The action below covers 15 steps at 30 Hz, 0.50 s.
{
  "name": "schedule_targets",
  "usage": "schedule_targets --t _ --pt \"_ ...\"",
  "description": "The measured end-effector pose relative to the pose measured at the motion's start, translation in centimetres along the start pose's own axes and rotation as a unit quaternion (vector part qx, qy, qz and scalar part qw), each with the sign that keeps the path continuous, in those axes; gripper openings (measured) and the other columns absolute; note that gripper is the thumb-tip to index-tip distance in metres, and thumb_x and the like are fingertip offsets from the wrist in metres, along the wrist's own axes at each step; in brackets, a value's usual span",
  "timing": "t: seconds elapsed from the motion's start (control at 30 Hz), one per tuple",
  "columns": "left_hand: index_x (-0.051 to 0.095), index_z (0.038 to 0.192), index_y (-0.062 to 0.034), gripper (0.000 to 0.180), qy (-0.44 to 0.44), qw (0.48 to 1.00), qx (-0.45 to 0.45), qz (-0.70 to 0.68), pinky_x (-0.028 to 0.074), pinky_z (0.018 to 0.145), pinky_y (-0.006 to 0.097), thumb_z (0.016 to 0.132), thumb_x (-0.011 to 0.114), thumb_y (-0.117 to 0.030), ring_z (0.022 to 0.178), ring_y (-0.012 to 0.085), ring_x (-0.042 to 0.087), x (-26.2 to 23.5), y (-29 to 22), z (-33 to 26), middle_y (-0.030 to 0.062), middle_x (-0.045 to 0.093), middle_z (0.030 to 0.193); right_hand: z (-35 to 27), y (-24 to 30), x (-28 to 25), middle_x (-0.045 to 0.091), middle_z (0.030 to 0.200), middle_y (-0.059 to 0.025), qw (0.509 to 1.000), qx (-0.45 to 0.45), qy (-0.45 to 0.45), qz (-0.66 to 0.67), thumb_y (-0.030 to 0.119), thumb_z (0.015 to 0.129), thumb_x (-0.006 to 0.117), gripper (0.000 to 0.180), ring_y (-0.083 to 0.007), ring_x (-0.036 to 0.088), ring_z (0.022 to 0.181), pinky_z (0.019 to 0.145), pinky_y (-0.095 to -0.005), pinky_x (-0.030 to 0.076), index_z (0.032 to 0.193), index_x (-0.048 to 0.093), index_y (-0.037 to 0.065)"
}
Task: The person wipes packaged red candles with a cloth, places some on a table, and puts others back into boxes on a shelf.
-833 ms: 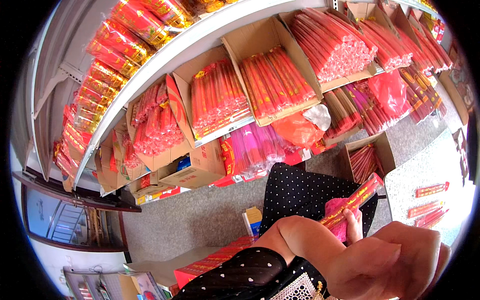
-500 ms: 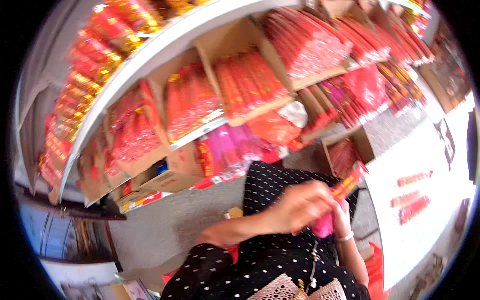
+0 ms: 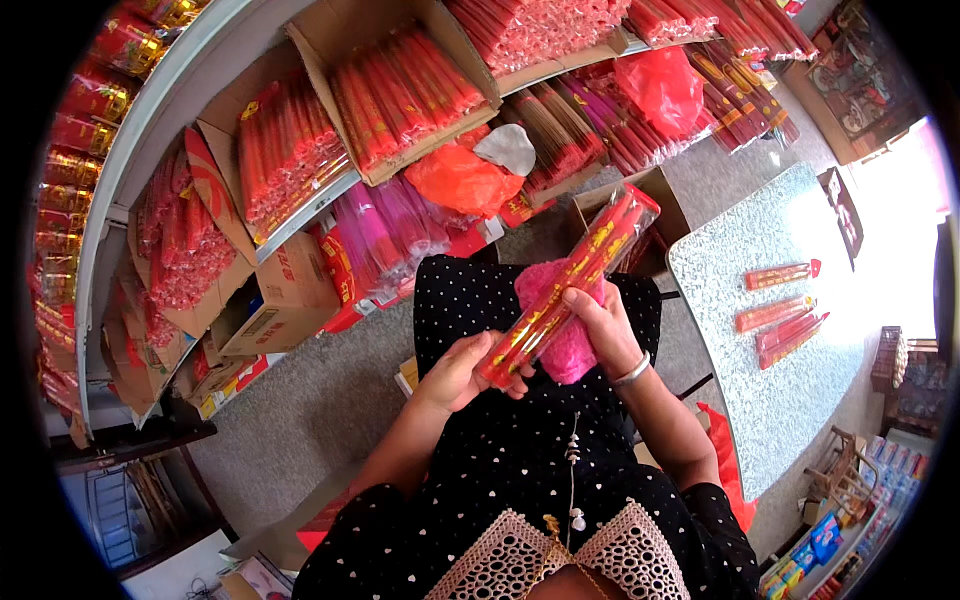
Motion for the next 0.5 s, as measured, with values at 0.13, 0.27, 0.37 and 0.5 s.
schedule_targets --t 0.13,0.27,0.37,0.5 --pt "0.043 0.122 0.0010 0.051 0.033 0.999 -0.030 -0.032 0.055 0.062 0.038 0.095 0.033 -0.042 0.070 0.0263 0.064 1.7 -0.9 1.6 0.0213 0.060 0.095 0.2 0.7 0.4 0.062 0.090 -0.0023 1.000 -0.003 0.008 -0.006 0.027 0.084 0.062 0.032 -0.0093 0.056 0.082 0.076 -0.0264 0.046 0.100 0.058 0.000" --pt "0.046 0.118 -0.0003 0.047 0.010 0.999 -0.029 -0.005 0.050 0.049 0.031 0.096 0.032 -0.040 0.055 0.0217 0.060 1.8 -1.2 2.4 0.0174 0.061 0.083 0.6 1.4 0.1 0.062 0.091 -0.0023 1.000 -0.028 0.005 -0.008 0.032 0.084 0.064 0.037 -0.0092 0.056 0.083 0.077 -0.0265 0.046 0.101 0.059 0.000" --pt "0.048 0.115 -0.0008 0.043 -0.020 1.000 0.003 -0.012 0.045 0.044 0.029 0.096 0.034 -0.037 0.050 0.0196 0.056 2.2 -1.5 2.3 0.0152 0.060 0.078 0.9 0.8 -0.4 0.062 0.091 -0.0019 0.999 -0.038 0.003 0.022 0.032 0.083 0.065 0.037 -0.0086 0.055 0.083 0.076 -0.0260 0.046 0.101 0.059 0.000" --pt "0.046 0.117 -0.0038 0.042 -0.073 0.995 0.058 -0.018 0.046 0.048 0.032 0.095 0.038 -0.038 0.055 0.0210 0.056 1.5 -3.1 2.1 0.0159 0.059 0.078 0.8 0.7 -1.1 0.064 0.091 -0.0031 0.999 -0.004 -0.034 0.042 0.018 0.084 0.064 0.027 -0.0107 0.060 0.078 0.071 -0.0260 0.050 0.103 0.059 0.000"
Point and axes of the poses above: each hand's wrist, its own z-axis towards the middle knuckle, its own x-axis out of the palm, y = z × x, the point moved 5 cm from there along z, towards the middle knuckle
